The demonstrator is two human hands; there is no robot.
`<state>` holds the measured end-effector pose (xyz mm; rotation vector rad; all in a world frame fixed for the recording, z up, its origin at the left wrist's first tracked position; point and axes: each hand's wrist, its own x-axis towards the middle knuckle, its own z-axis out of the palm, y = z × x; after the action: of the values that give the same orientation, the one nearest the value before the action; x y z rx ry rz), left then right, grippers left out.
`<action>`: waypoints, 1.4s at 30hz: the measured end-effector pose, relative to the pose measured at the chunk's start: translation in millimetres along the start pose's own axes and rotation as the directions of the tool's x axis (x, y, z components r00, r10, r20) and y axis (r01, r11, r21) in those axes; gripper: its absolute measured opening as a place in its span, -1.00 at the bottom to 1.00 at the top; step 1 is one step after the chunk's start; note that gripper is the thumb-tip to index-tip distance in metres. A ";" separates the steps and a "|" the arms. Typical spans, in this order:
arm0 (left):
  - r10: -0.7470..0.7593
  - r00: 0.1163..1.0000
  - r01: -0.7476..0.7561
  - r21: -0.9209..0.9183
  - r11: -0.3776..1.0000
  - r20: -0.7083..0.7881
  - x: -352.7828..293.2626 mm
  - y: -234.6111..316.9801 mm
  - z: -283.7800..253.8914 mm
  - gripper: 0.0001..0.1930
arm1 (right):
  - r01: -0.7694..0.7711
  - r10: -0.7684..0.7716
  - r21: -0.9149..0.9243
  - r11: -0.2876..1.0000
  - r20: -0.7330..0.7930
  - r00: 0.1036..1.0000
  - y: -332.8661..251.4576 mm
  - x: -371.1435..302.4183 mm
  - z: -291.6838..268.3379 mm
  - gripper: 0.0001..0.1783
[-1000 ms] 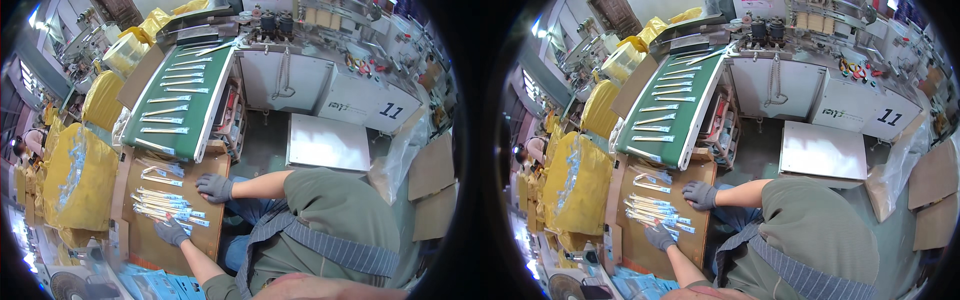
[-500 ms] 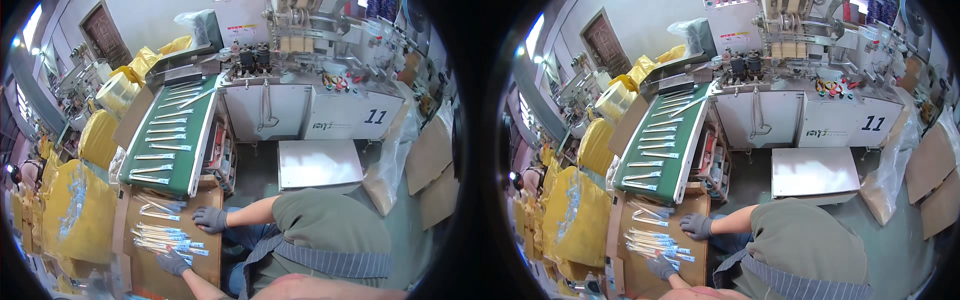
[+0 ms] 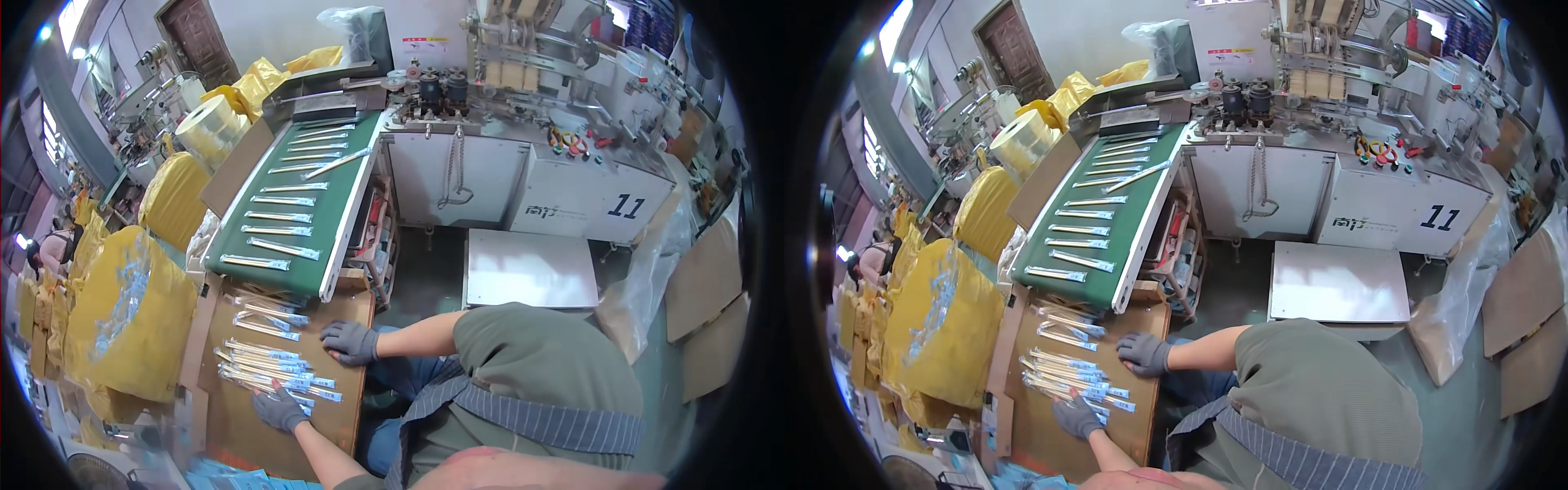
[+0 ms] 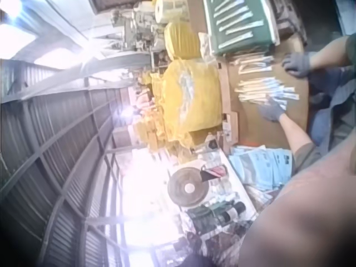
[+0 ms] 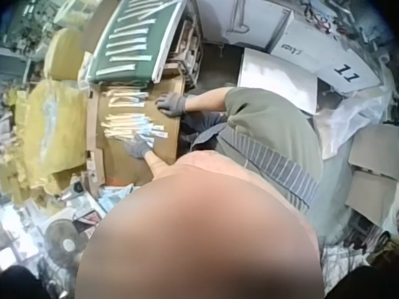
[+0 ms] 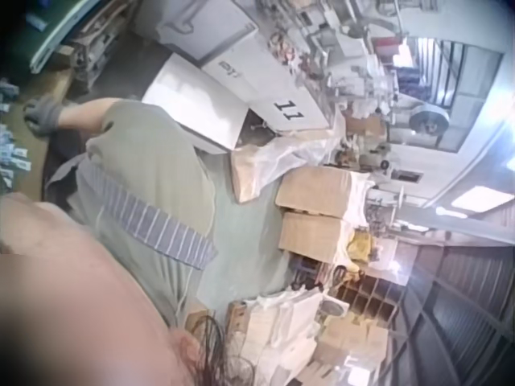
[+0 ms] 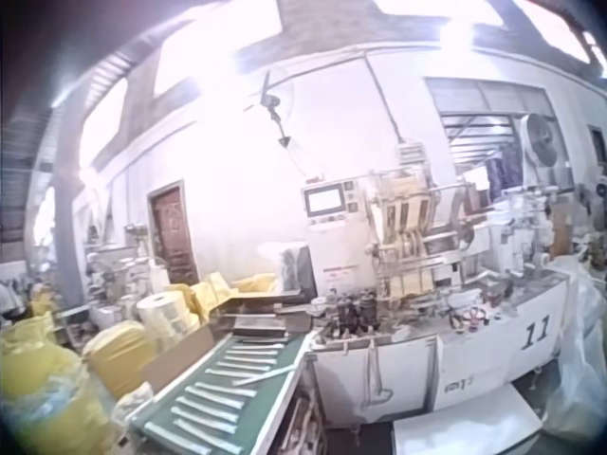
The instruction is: Gathering bundles of wooden sticks from a conveyor belt, inserting them into plastic sleeves, and placing them into a cardboard box.
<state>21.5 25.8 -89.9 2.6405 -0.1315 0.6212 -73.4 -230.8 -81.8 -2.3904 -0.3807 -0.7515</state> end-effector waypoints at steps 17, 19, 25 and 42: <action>0.000 1.000 0.000 -0.019 1.000 -0.012 -0.1 4.8 -1.2 -0.34 | -0.325 0.119 -0.401 0.856 -0.458 0.881 119.7 107.7 -157.7 -0.57; 0.025 0.999 -0.025 0.006 1.000 -0.031 0.0 1.6 2.7 -0.34 | -0.393 0.189 -0.506 0.768 -0.407 0.894 164.2 121.3 -173.8 -0.56; -0.020 1.000 0.020 0.003 1.000 0.001 -4.4 1.7 -0.6 -0.33 | -0.368 0.400 -0.701 0.610 -0.128 0.908 197.5 154.7 -180.4 -0.76; -0.002 0.998 0.006 -0.067 0.998 0.063 -0.8 15.4 -8.7 -0.39 | -0.516 0.448 -0.640 0.570 -0.284 0.848 322.8 241.2 -212.2 -0.23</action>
<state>14.4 15.5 -77.3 2.5953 -0.1625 0.5229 167.2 -592.6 54.5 -2.9186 0.7430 -0.8219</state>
